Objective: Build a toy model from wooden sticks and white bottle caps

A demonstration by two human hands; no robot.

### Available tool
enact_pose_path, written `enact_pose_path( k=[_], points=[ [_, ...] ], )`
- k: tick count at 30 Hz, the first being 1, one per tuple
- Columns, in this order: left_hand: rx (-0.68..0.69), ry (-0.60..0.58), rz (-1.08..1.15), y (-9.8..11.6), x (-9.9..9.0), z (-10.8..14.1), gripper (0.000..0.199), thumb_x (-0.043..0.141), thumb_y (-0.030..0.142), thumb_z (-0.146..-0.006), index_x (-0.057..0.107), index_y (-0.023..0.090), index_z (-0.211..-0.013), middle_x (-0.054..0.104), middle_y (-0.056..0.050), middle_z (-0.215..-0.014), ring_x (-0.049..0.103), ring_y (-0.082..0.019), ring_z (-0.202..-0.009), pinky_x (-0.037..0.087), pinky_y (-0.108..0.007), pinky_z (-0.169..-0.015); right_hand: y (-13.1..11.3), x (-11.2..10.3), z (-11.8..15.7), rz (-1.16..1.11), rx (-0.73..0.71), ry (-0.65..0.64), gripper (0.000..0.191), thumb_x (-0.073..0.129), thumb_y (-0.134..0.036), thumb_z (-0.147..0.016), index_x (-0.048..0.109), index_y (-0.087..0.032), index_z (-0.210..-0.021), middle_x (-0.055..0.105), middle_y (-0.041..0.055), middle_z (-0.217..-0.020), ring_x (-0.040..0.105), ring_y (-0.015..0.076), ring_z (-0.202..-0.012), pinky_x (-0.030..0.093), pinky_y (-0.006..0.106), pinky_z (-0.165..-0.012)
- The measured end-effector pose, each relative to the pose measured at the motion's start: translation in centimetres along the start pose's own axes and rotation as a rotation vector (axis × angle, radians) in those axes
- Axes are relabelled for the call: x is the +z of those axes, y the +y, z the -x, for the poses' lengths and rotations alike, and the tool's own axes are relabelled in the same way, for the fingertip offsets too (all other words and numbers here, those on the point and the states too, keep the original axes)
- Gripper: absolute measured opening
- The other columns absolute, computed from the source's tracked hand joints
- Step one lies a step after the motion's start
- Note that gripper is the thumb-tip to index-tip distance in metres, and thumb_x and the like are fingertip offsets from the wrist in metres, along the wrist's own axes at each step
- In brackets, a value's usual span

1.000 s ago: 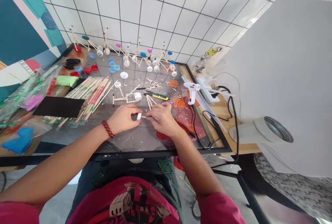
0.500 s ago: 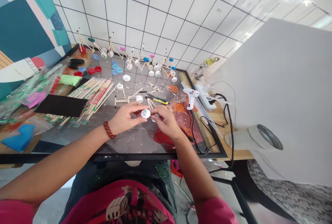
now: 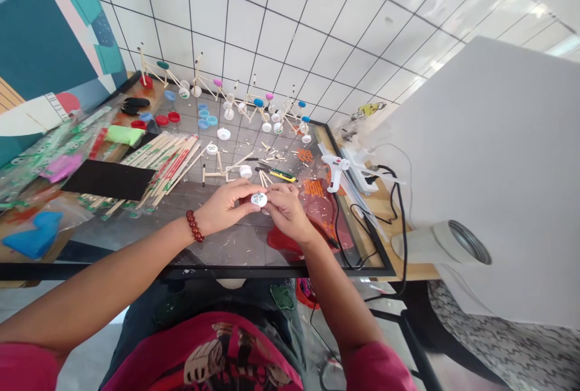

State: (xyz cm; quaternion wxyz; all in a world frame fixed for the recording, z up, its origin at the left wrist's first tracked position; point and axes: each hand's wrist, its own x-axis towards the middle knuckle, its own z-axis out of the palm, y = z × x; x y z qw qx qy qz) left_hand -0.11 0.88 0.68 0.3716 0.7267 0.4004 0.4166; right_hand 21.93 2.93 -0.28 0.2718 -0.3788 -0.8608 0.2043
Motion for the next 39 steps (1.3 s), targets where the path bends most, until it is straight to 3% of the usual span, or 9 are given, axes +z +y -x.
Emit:
enact_pose_path(
  k=[7, 13, 18, 28, 34, 39],
  points=[
    [0.09, -0.015, -0.05, -0.5, 0.0, 0.1, 0.03, 0.07, 0.036, -0.096, 0.078, 0.025, -0.123, 0.071, -0.008, -0.111, 0.068, -0.022, -0.096, 0.057, -0.036, -0.093, 0.1, 0.4, -0.2, -0.001, 0.039, 0.003, 0.029, 0.054, -0.027, -0.104, 0.074, -0.025, -0.083, 0.077, 0.0042, -0.094, 0.067, 0.0253, -0.111, 0.033, 0.048, -0.11],
    [0.224, 0.091, -0.18, -1.0, 0.4, 0.2, 0.026, 0.066, 0.036, -0.102, 0.077, 0.02, -0.12, 0.074, -0.008, -0.104, 0.07, -0.02, -0.091, 0.058, -0.031, -0.084, 0.3, 1.1, -0.4, -0.007, -0.01, 0.139, 0.027, 0.06, -0.026, -0.102, 0.078, -0.026, -0.082, 0.075, 0.0024, -0.084, 0.068, 0.0229, -0.099, 0.036, 0.045, -0.105],
    [0.215, 0.145, -0.198, -1.1, 0.6, 0.3, 0.024, 0.07, 0.038, -0.1, 0.079, 0.019, -0.113, 0.074, -0.006, -0.094, 0.067, -0.016, -0.078, 0.056, -0.027, -0.073, 0.3, 1.5, -0.6, -0.01, -0.026, 0.235, 0.022, 0.065, -0.026, -0.099, 0.082, -0.03, -0.084, 0.074, 0.0, -0.077, 0.069, 0.0224, -0.093, 0.036, 0.046, -0.103],
    [0.144, 0.203, -0.143, -1.0, 0.7, 0.3, 0.026, 0.078, 0.044, -0.093, 0.08, 0.019, -0.101, 0.069, -0.002, -0.083, 0.061, -0.013, -0.068, 0.051, -0.026, -0.063, 0.2, 1.6, -0.7, -0.023, 0.007, 0.238, 0.022, 0.067, -0.023, -0.097, 0.083, -0.032, -0.085, 0.074, -0.0014, -0.073, 0.07, 0.0224, -0.091, 0.033, 0.049, -0.107],
    [0.136, 0.204, -0.145, -1.2, 0.7, 0.3, 0.023, 0.08, 0.04, -0.092, 0.08, 0.02, -0.102, 0.071, -0.003, -0.084, 0.062, -0.014, -0.069, 0.053, -0.026, -0.066, 0.4, 1.5, -0.8, -0.017, 0.021, 0.212, 0.021, 0.068, -0.024, -0.098, 0.084, -0.032, -0.087, 0.075, -0.0001, -0.076, 0.069, 0.0232, -0.094, 0.036, 0.048, -0.105],
    [0.195, 0.151, -0.17, -1.2, 0.7, 0.2, 0.021, 0.069, 0.029, -0.098, 0.077, 0.021, -0.116, 0.076, -0.008, -0.108, 0.072, -0.02, -0.094, 0.06, -0.031, -0.084, 0.5, 1.4, -0.8, -0.06, -0.004, 0.172, 0.023, 0.064, -0.023, -0.1, 0.082, -0.029, -0.087, 0.077, 0.0008, -0.081, 0.071, 0.0233, -0.098, 0.037, 0.046, -0.105]
  ],
)
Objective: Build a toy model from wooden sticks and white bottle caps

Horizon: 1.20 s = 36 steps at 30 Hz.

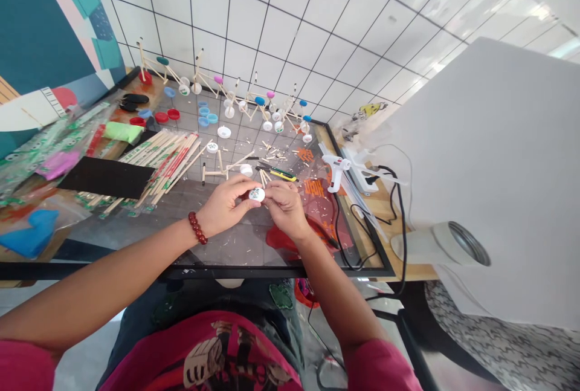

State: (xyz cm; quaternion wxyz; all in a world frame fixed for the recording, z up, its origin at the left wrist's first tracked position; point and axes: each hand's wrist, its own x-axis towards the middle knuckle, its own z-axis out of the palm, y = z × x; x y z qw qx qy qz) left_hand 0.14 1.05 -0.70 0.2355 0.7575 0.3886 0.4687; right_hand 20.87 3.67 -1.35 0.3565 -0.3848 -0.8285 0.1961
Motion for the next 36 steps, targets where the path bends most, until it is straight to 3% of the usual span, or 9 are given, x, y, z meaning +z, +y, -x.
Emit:
enact_pose_path(
  k=[4, 12, 19, 31, 36],
  points=[
    [0.049, -0.014, -0.015, -0.12, 0.03, 0.11, 0.024, 0.063, 0.021, -0.1, 0.075, 0.021, -0.121, 0.075, -0.009, -0.117, 0.073, -0.021, -0.106, 0.06, -0.033, -0.095, 0.12, -0.24, 0.01, -0.008, 0.0, -0.035, 0.025, 0.062, -0.023, -0.101, 0.08, -0.028, -0.085, 0.079, 0.0019, -0.087, 0.071, 0.0232, -0.101, 0.037, 0.044, -0.104],
    [0.061, -0.07, -0.016, -0.11, 0.15, 0.18, 0.03, 0.057, 0.014, -0.1, 0.07, 0.02, -0.126, 0.072, -0.01, -0.122, 0.071, -0.022, -0.112, 0.059, -0.037, -0.102, 0.5, -0.53, 0.0, -0.019, 0.018, -0.075, 0.024, 0.062, -0.023, -0.101, 0.083, -0.03, -0.092, 0.081, 0.0017, -0.095, 0.071, 0.0227, -0.106, 0.034, 0.044, -0.104],
    [-0.066, -0.025, 0.019, 0.54, 0.44, 0.3, 0.018, 0.065, 0.019, -0.095, 0.069, 0.02, -0.112, 0.071, -0.007, -0.108, 0.069, -0.022, -0.098, 0.06, -0.035, -0.089, -0.01, -0.48, -0.04, 0.056, 0.001, 0.019, 0.026, 0.065, -0.033, -0.103, 0.085, -0.032, -0.086, 0.075, 0.0007, -0.079, 0.07, 0.0214, -0.093, 0.035, 0.045, -0.104],
    [-0.061, -0.048, 0.087, 0.44, 0.43, 0.17, 0.022, 0.058, 0.021, -0.099, 0.073, 0.021, -0.115, 0.073, -0.008, -0.111, 0.071, -0.021, -0.101, 0.06, -0.035, -0.094, 0.21, -0.52, -0.01, -0.014, 0.01, -0.017, 0.023, 0.065, -0.023, -0.1, 0.084, -0.03, -0.088, 0.079, 0.0017, -0.088, 0.071, 0.0226, -0.097, 0.037, 0.044, -0.101],
    [-0.108, -0.047, 0.161, 0.4, 0.65, 0.25, 0.023, 0.058, 0.02, -0.097, 0.072, 0.021, -0.115, 0.072, -0.008, -0.111, 0.07, -0.02, -0.098, 0.062, -0.033, -0.085, 0.35, -0.45, -0.02, -0.039, -0.009, -0.001, 0.023, 0.065, -0.023, -0.099, 0.083, -0.029, -0.087, 0.079, 0.0015, -0.087, 0.072, 0.0226, -0.096, 0.037, 0.044, -0.1]
  ],
)
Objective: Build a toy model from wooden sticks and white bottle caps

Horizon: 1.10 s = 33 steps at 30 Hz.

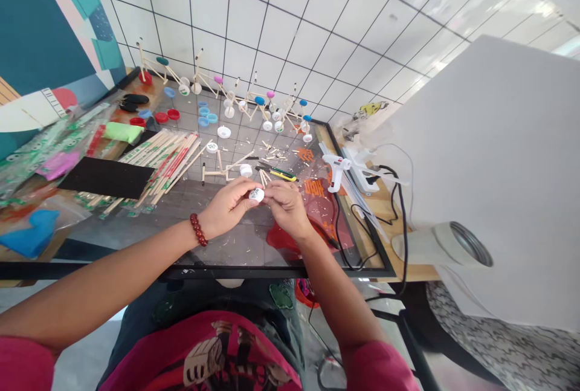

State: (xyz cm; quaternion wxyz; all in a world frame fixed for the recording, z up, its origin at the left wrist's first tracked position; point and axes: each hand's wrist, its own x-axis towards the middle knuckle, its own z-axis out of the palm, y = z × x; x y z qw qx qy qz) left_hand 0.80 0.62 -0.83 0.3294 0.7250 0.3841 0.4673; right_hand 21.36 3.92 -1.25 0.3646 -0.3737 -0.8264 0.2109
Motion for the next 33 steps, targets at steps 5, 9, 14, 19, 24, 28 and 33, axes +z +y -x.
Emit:
enact_pose_path(
  k=[5, 9, 14, 19, 24, 28, 33],
  points=[
    [-0.041, 0.063, 0.042, -0.1, 0.4, 0.2, 0.022, 0.061, 0.023, -0.097, 0.071, 0.02, -0.116, 0.07, -0.007, -0.107, 0.069, -0.02, -0.092, 0.063, -0.033, -0.081, 0.0, 0.2, -0.1, 0.022, 0.044, 0.001, 0.021, 0.067, -0.023, -0.099, 0.083, -0.03, -0.086, 0.08, 0.0003, -0.085, 0.072, 0.0221, -0.095, 0.038, 0.044, -0.1],
    [-0.081, 0.071, 0.034, 0.0, 0.4, 0.3, 0.023, 0.062, 0.027, -0.098, 0.072, 0.017, -0.116, 0.069, -0.008, -0.107, 0.071, -0.021, -0.092, 0.065, -0.034, -0.082, 0.1, 0.2, 0.0, 0.019, 0.028, -0.017, 0.021, 0.067, -0.021, -0.099, 0.084, -0.031, -0.091, 0.08, 0.0005, -0.086, 0.072, 0.0223, -0.096, 0.038, 0.043, -0.099],
    [-0.088, 0.032, 0.074, 0.2, 0.2, 0.2, 0.021, 0.06, 0.025, -0.1, 0.073, 0.018, -0.114, 0.07, -0.006, -0.105, 0.074, -0.021, -0.092, 0.067, -0.033, -0.084, 0.3, 0.1, 0.1, 0.033, 0.04, -0.047, 0.022, 0.065, -0.024, -0.1, 0.084, -0.03, -0.09, 0.081, 0.0013, -0.089, 0.072, 0.0223, -0.099, 0.039, 0.043, -0.1],
    [-0.106, 0.023, 0.144, 0.1, 0.4, 0.3, 0.02, 0.06, 0.026, -0.1, 0.073, 0.018, -0.113, 0.069, -0.007, -0.108, 0.076, -0.019, -0.087, 0.069, -0.033, -0.083, 0.5, -0.1, 0.1, 0.034, 0.034, -0.067, 0.022, 0.066, -0.023, -0.101, 0.084, -0.03, -0.09, 0.08, 0.0008, -0.088, 0.072, 0.0222, -0.099, 0.04, 0.041, -0.099],
    [-0.095, 0.01, 0.132, 0.1, 0.3, 0.2, 0.025, 0.06, 0.033, -0.102, 0.073, 0.016, -0.114, 0.071, -0.008, -0.111, 0.076, -0.02, -0.089, 0.068, -0.032, -0.083, 0.4, 0.0, 0.0, 0.014, 0.039, -0.09, 0.023, 0.065, -0.026, -0.103, 0.084, -0.03, -0.092, 0.08, 0.0012, -0.088, 0.072, 0.0214, -0.097, 0.041, 0.041, -0.099],
    [-0.085, 0.044, 0.016, -0.4, -0.8, -0.4, 0.026, 0.065, 0.039, -0.099, 0.075, 0.019, -0.112, 0.076, -0.008, -0.106, 0.075, -0.022, -0.095, 0.065, -0.034, -0.083, 0.2, -0.4, -0.1, 0.035, 0.071, -0.057, 0.013, 0.074, -0.036, -0.099, 0.084, -0.033, -0.108, 0.083, 0.0021, -0.101, 0.072, 0.0256, -0.112, 0.039, 0.048, -0.111],
    [-0.128, 0.041, -0.207, -1.2, -2.3, -0.9, 0.024, 0.068, 0.044, -0.095, 0.079, 0.023, -0.102, 0.077, -0.006, -0.092, 0.071, -0.02, -0.079, 0.057, -0.031, -0.069, 0.6, -2.9, 0.0, -0.054, 0.065, -0.076, 0.081, 0.095, -0.05, -0.078, 0.062, -0.035, -0.15, 0.074, 0.0099, -0.139, 0.063, 0.0332, -0.135, 0.041, 0.053, -0.117]
  ],
)
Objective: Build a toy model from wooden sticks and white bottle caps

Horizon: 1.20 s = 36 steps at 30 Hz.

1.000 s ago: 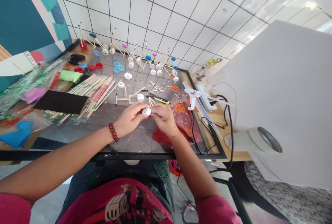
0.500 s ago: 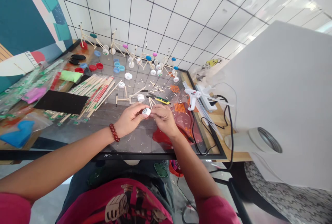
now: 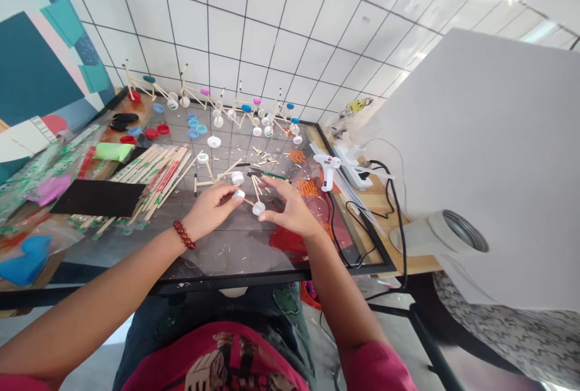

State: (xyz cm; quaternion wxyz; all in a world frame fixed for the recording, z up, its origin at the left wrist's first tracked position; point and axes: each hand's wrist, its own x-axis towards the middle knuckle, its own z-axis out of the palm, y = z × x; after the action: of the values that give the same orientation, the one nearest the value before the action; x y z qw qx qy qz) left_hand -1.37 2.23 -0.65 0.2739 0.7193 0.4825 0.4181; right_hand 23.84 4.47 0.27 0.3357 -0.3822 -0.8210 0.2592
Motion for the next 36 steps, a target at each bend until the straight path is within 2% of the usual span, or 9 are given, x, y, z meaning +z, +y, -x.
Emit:
enact_pose_path(
  k=[2, 5, 8, 13, 16, 19, 24, 31, 36],
  points=[
    [-0.001, -0.04, -0.057, -0.1, -0.3, 0.2, 0.021, 0.071, 0.043, -0.092, 0.08, 0.024, -0.096, 0.075, -0.006, -0.088, 0.068, -0.02, -0.071, 0.054, -0.03, -0.061, 0.1, -0.9, 0.2, -0.004, 0.014, -0.045, 0.097, 0.1, -0.049, -0.071, 0.055, -0.033, -0.156, 0.07, 0.0126, -0.145, 0.061, 0.0355, -0.139, 0.04, 0.054, -0.118],
    [-0.008, -0.094, -0.157, 0.1, -0.8, 0.7, 0.018, 0.076, 0.039, -0.087, 0.08, 0.024, -0.095, 0.075, -0.008, -0.095, 0.066, -0.02, -0.067, 0.052, -0.031, -0.057, 0.3, -1.2, 0.5, 0.043, 0.039, -0.123, 0.105, 0.103, -0.042, -0.066, 0.052, -0.03, -0.157, 0.071, 0.0136, -0.143, 0.061, 0.0376, -0.137, 0.036, 0.058, -0.119],
    [-0.02, -0.105, -0.218, 0.4, -1.1, 1.1, 0.022, 0.08, 0.038, -0.082, 0.079, 0.024, -0.099, 0.075, -0.009, -0.103, 0.069, -0.022, -0.072, 0.057, -0.035, -0.063, 0.4, -0.9, 0.5, 0.113, 0.05, -0.173, 0.098, 0.101, -0.036, -0.068, 0.054, -0.029, -0.154, 0.072, 0.0131, -0.139, 0.061, 0.0378, -0.135, 0.035, 0.06, -0.118],
    [-0.101, -0.117, -0.255, 0.6, -1.0, 1.2, 0.051, 0.086, 0.038, -0.073, 0.074, 0.022, -0.12, 0.074, -0.01, -0.114, 0.073, -0.027, -0.088, 0.062, -0.04, -0.073, 0.5, -0.4, 0.4, 0.179, 0.063, -0.187, 0.084, 0.1, -0.031, -0.068, 0.064, -0.025, -0.143, 0.072, 0.0136, -0.137, 0.061, 0.0382, -0.132, 0.036, 0.058, -0.115],
    [-0.089, -0.117, -0.263, 0.3, -1.0, 1.2, 0.059, 0.087, 0.037, -0.07, 0.072, 0.023, -0.126, 0.074, -0.009, -0.116, 0.072, -0.027, -0.088, 0.063, -0.04, -0.073, 0.4, -0.3, 0.4, 0.177, 0.061, -0.185, 0.077, 0.099, -0.029, -0.068, 0.067, -0.026, -0.138, 0.074, 0.0116, -0.134, 0.062, 0.0372, -0.13, 0.038, 0.055, -0.111],
    [-0.073, -0.126, -0.255, 0.0, -1.1, 1.1, 0.053, 0.085, 0.04, -0.072, 0.075, 0.023, -0.121, 0.075, -0.01, -0.118, 0.073, -0.027, -0.088, 0.063, -0.039, -0.073, 0.3, -0.3, 0.3, 0.18, 0.049, -0.201, 0.062, 0.096, -0.027, -0.072, 0.071, -0.026, -0.129, 0.076, 0.0097, -0.13, 0.061, 0.0358, -0.13, 0.036, 0.054, -0.11],
    [-0.131, -0.194, -0.301, 0.1, -1.3, 0.8, 0.036, 0.076, 0.044, -0.08, 0.08, 0.022, -0.108, 0.074, -0.013, -0.121, 0.072, -0.026, -0.089, 0.062, -0.038, -0.081, -0.1, -0.3, 0.1, 0.184, 0.032, -0.238, 0.035, 0.092, -0.024, -0.078, 0.075, -0.022, -0.11, 0.079, 0.0066, -0.118, 0.064, 0.0329, -0.126, 0.032, 0.054, -0.11],
    [-0.15, -0.162, -0.325, 0.2, -1.0, 0.9, 0.031, 0.078, 0.042, -0.077, 0.079, 0.021, -0.1, 0.074, -0.012, -0.117, 0.071, -0.027, -0.087, 0.062, -0.041, -0.084, -0.1, 0.0, 0.1, 0.167, 0.026, -0.247, 0.031, 0.091, -0.022, -0.077, 0.074, -0.021, -0.103, 0.08, 0.0061, -0.115, 0.064, 0.0319, -0.123, 0.029, 0.052, -0.108],
    [-0.111, -0.156, -0.324, 0.1, -1.1, 0.9, 0.028, 0.081, 0.04, -0.075, 0.078, 0.022, -0.097, 0.075, -0.011, -0.114, 0.07, -0.025, -0.084, 0.062, -0.039, -0.079, -0.1, 0.0, 0.1, 0.17, 0.029, -0.247, 0.034, 0.089, -0.023, -0.078, 0.074, -0.022, -0.108, 0.079, 0.007, -0.117, 0.063, 0.032, -0.122, 0.029, 0.052, -0.108]
  ],
)
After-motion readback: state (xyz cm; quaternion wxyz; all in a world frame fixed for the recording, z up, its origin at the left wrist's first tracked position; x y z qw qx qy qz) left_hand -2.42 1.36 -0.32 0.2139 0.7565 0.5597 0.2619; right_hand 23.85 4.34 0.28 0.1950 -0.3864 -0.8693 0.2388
